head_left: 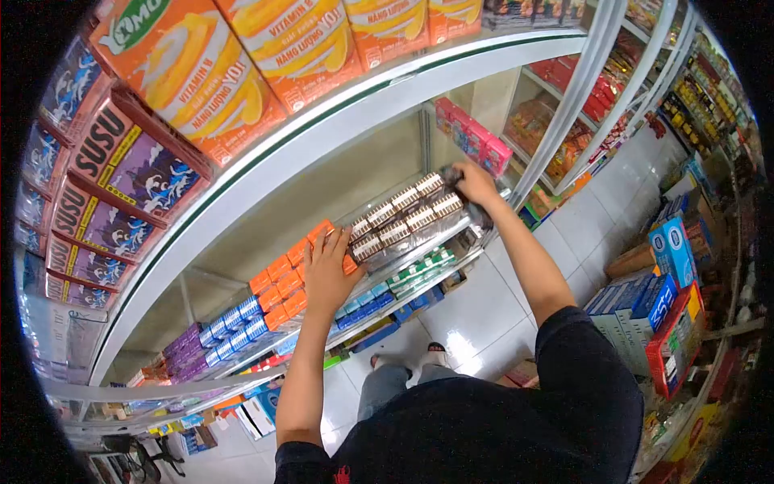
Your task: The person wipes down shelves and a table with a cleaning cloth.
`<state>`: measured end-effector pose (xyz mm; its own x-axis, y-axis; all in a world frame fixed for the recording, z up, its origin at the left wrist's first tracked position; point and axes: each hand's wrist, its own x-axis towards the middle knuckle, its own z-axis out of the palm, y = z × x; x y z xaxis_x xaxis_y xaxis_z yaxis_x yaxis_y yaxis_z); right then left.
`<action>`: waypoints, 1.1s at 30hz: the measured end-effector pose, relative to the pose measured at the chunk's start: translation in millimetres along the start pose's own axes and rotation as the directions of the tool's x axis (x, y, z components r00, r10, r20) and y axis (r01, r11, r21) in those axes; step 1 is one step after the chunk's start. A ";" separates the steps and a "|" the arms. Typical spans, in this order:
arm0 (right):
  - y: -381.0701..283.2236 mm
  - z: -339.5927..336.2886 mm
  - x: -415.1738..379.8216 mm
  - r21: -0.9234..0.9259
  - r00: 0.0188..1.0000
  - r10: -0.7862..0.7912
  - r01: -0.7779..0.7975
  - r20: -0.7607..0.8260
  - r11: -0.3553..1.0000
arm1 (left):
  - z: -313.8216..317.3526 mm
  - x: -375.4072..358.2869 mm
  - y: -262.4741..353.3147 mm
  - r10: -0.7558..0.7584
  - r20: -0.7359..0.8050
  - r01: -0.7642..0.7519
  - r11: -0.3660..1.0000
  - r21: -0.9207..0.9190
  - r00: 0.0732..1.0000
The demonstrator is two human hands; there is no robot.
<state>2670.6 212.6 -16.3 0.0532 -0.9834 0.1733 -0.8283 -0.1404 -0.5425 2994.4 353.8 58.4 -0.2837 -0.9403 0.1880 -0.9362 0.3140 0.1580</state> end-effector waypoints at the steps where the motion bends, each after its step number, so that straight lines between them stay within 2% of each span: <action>1: -0.3 3.8 10.5 -0.011 0.997 -0.029 0.028 -0.075 1.000 | -1.3 -1.1 -1.6 -0.011 0.007 0.011 1.000 0.004 1.000; 4: -12.4 12.6 36.5 0.079 0.987 -0.055 0.067 -0.153 0.995 | -11.6 12.5 -6.8 0.048 0.028 -0.045 0.994 -0.095 0.998; 5: -17.0 10.3 38.6 0.155 0.986 -0.048 0.073 -0.160 0.985 | -19.1 22.5 -8.0 0.004 0.117 0.014 0.988 -0.152 0.993; 6: -18.1 6.3 41.8 0.270 0.983 -0.019 0.068 -0.180 0.960 | -24.8 33.5 -9.2 -0.034 0.213 0.077 0.977 -0.199 0.976; 7: -15.4 10.2 38.7 0.390 0.981 0.025 0.053 -0.191 0.919 | -27.9 46.6 -9.9 -0.023 0.234 0.070 0.978 -0.194 0.972; 9: -8.8 10.2 25.2 0.642 0.965 0.128 0.050 -0.228 0.765 | -32.5 105.9 -3.7 0.005 0.252 0.106 0.899 -0.426 0.968; 10: -13.7 1.2 8.1 0.660 0.927 0.129 0.148 -0.352 0.736 | -31.7 132.9 4.3 0.088 0.300 0.045 0.911 -0.410 0.950; 11: 8.9 18.0 2.1 0.664 0.889 0.188 0.158 -0.418 0.731 | -15.6 150.2 9.6 0.128 0.291 0.007 0.907 -0.422 0.948; 12: 5.3 14.7 -16.3 0.696 0.838 0.263 0.180 -0.479 0.695 | 11.2 173.0 14.8 0.234 0.223 -0.120 0.895 -0.429 0.946; 13: 11.5 28.9 -24.5 0.760 0.806 0.392 0.106 -0.443 0.641 | 25.5 196.6 26.9 0.342 0.139 -0.255 0.867 -0.427 0.929; 14: 15.3 33.0 -38.4 0.658 0.861 0.386 -0.082 -0.332 0.749 | 29.6 204.8 44.1 0.336 0.158 -0.274 0.907 -0.320 0.928; 15: -17.2 19.7 -50.3 0.713 0.773 0.523 -0.136 -0.358 0.688 | 40.8 220.5 56.7 0.404 0.174 -0.344 0.892 -0.295 0.898; 16: 13.2 63.4 -40.4 0.656 0.785 0.401 0.009 -0.473 0.755 | 61.2 232.8 69.3 0.350 0.201 -0.320 0.933 -0.165 0.915; 17: -6.3 42.8 -41.8 0.607 0.748 0.462 -0.102 -0.476 0.789 | 82.8 240.7 68.0 0.401 0.176 -0.373 0.912 -0.174 0.899; 18: -7.3 46.4 -39.4 0.628 0.707 0.517 -0.132 -0.482 0.767 | 100.4 246.3 70.8 0.436 0.187 -0.405 0.896 -0.180 0.881; 20: -17.7 33.1 -42.1 0.606 0.687 0.514 -0.132 -0.515 0.784 | 134.8 252.9 68.3 0.372 0.334 -0.153 0.834 -0.531 0.866; 21: -16.7 29.7 -44.5 0.563 0.726 0.480 -0.154 -0.493 0.812 | 150.5 256.3 62.5 0.419 0.212 -0.302 0.852 -0.427 0.883; 23: -17.2 28.8 -44.1 0.539 0.711 0.460 -0.135 -0.532 0.831 | 136.8 257.9 68.3 0.419 0.269 -0.379 0.906 -0.188 0.868; 24: -16.0 31.3 -42.0 0.542 0.702 0.465 -0.134 -0.539 0.830 | 135.3 259.9 68.0 0.429 0.268 -0.391 0.902 -0.183 0.863; 26: -12.3 36.0 -41.8 0.509 0.706 0.448 -0.142 -0.549 0.849 | 137.7 260.0 66.5 0.494 0.111 -0.469 0.862 -0.192 0.862; 27: -13.3 35.4 -43.3 0.514 0.705 0.458 -0.153 -0.541 0.844 | 136.6 260.5 65.7 0.494 0.124 -0.467 0.862 -0.195 0.860; 29: -15.0 36.6 -42.6 0.464 0.661 0.402 -0.090 -0.634 0.881 | 132.2 265.5 60.3 0.441 0.146 -0.399 0.883 -0.247 0.886; 32: -9.9 46.5 -42.0 0.444 0.707 0.422 -0.168 -0.567 0.880 | 146.9 278.2 37.2 0.431 0.009 -0.414 0.873 -0.258 0.902; 33: -11.3 48.4 -41.2 0.481 0.669 0.439 -0.137 -0.599 0.866 | 155.3 287.2 26.9 0.351 0.028 -0.332 0.908 -0.256 0.936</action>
<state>2704.7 249.2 -57.1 -0.6622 -0.6513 0.3706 -0.4563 -0.0419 -0.8888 2855.5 71.8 -33.9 -0.5998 -0.7737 0.2040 -0.7025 0.6312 0.3288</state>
